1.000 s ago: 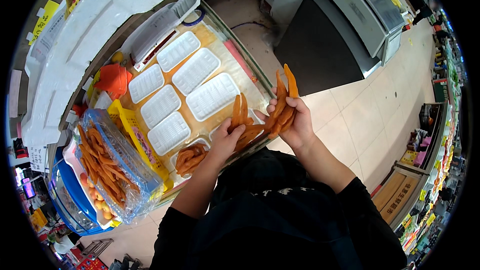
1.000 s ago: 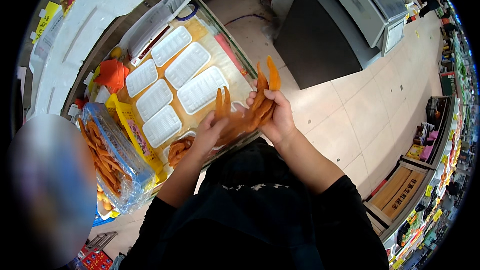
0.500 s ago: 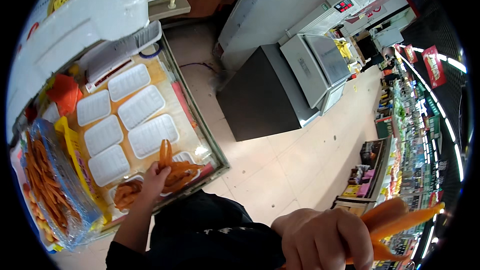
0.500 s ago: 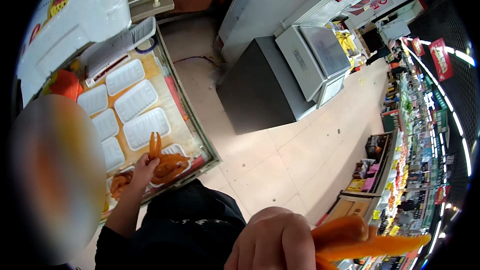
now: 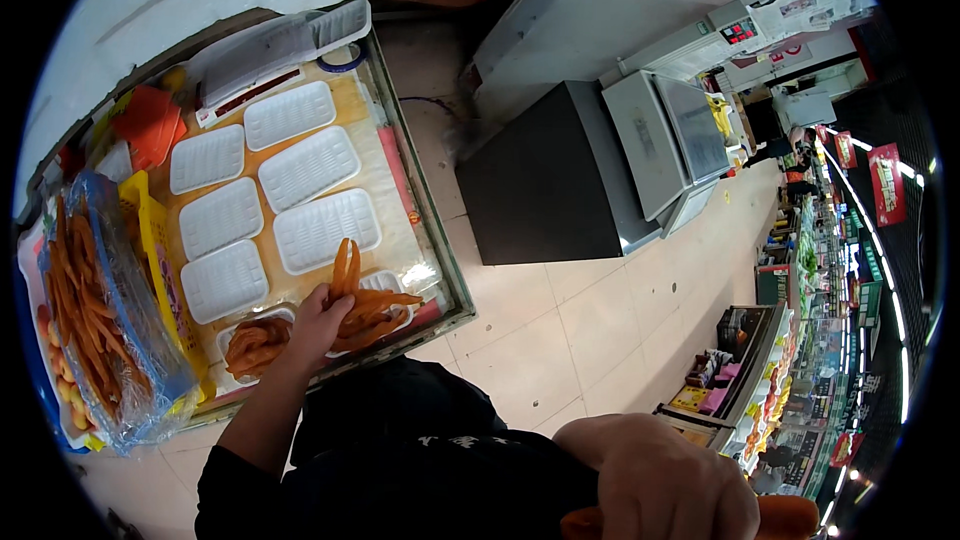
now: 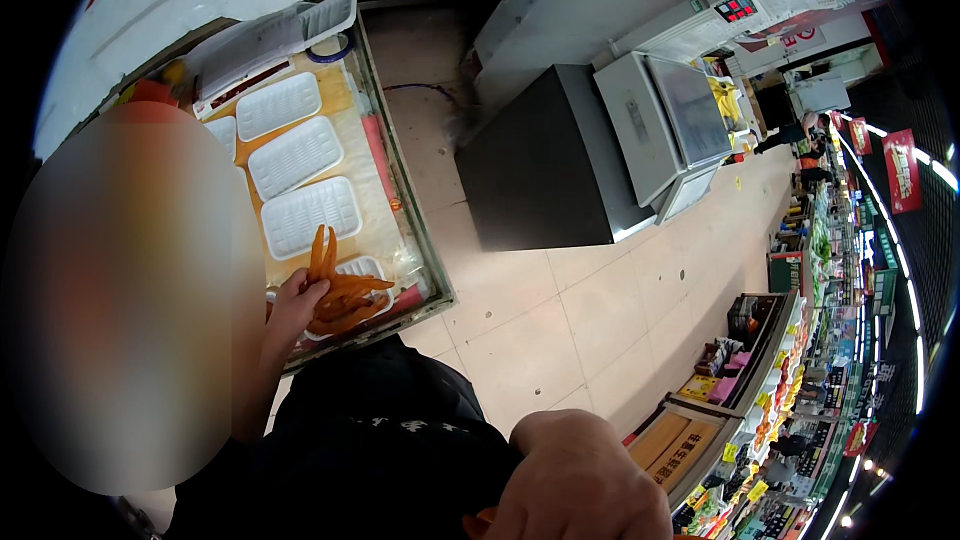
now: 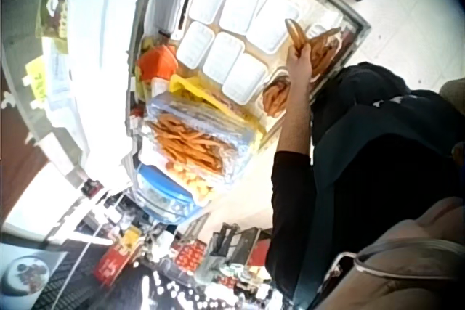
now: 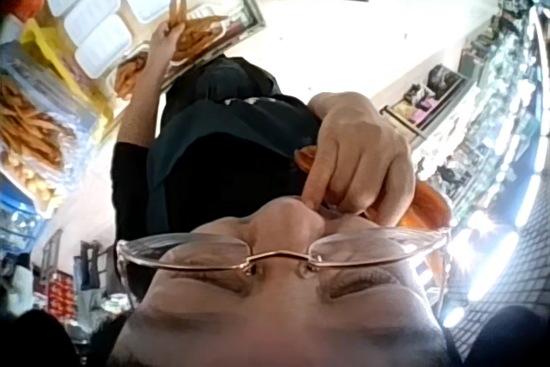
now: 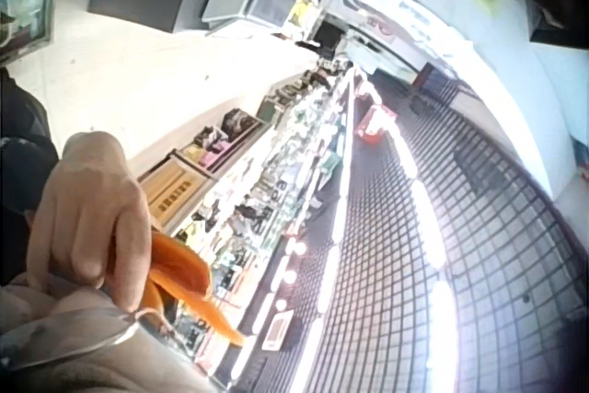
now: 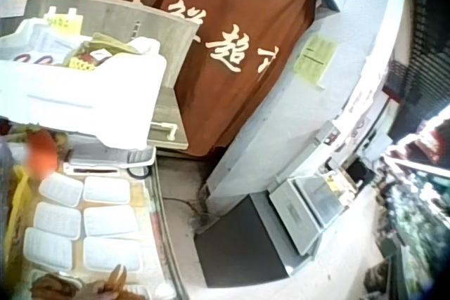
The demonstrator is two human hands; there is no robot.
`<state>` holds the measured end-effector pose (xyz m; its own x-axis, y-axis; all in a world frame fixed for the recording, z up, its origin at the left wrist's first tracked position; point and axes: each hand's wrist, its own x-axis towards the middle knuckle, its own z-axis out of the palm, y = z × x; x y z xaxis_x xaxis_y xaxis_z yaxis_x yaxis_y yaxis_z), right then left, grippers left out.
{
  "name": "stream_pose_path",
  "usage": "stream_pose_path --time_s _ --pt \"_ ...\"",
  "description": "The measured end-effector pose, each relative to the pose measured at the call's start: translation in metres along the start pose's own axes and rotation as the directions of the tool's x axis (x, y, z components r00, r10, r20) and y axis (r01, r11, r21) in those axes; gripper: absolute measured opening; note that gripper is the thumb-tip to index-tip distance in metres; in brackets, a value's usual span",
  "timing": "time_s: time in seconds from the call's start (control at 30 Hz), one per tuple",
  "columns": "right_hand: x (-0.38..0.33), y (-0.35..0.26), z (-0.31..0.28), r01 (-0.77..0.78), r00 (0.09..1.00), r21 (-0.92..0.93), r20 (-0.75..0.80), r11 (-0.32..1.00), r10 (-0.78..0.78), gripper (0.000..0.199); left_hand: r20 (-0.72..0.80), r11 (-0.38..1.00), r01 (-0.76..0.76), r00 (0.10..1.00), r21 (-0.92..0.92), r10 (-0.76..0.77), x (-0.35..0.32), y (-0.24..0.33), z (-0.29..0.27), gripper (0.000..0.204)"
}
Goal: The person picks up long, fried dough sticks from a large plastic bag and places them into white styrofoam trays. The person handles the food items by hand, arranging them neatly within the containers on a display counter.
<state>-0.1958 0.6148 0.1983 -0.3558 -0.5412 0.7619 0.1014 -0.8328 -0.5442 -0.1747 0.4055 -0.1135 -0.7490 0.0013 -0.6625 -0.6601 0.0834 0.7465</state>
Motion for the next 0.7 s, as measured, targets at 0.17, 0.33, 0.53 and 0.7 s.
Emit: stream_pose_path --time_s 0.17,0.33,0.53,0.7 --pt "-0.002 0.005 -0.004 -0.001 1.0 0.007 0.017 1.0 0.001 0.038 -0.032 1.0 -0.003 0.999 0.001 0.003 0.0 -0.004 -0.003 0.032" --pt "-0.056 -0.009 -0.011 0.077 0.924 0.02 -0.377 0.997 -0.064 0.037 -0.003 0.999 0.019 1.0 -0.048 -0.019 -0.002 0.002 0.0 0.029" --pt "-0.139 -0.04 -0.033 0.163 0.525 -0.233 -0.802 0.959 -0.284 0.05 -0.039 0.922 -0.041 0.999 -0.386 0.028 0.004 -0.017 -0.014 0.021" --pt "-0.153 -0.067 -0.023 0.15 0.497 -0.415 -0.753 0.897 -0.431 0.046 0.0 0.952 -0.013 1.0 -0.306 0.014 -0.006 0.001 -0.03 0.02"
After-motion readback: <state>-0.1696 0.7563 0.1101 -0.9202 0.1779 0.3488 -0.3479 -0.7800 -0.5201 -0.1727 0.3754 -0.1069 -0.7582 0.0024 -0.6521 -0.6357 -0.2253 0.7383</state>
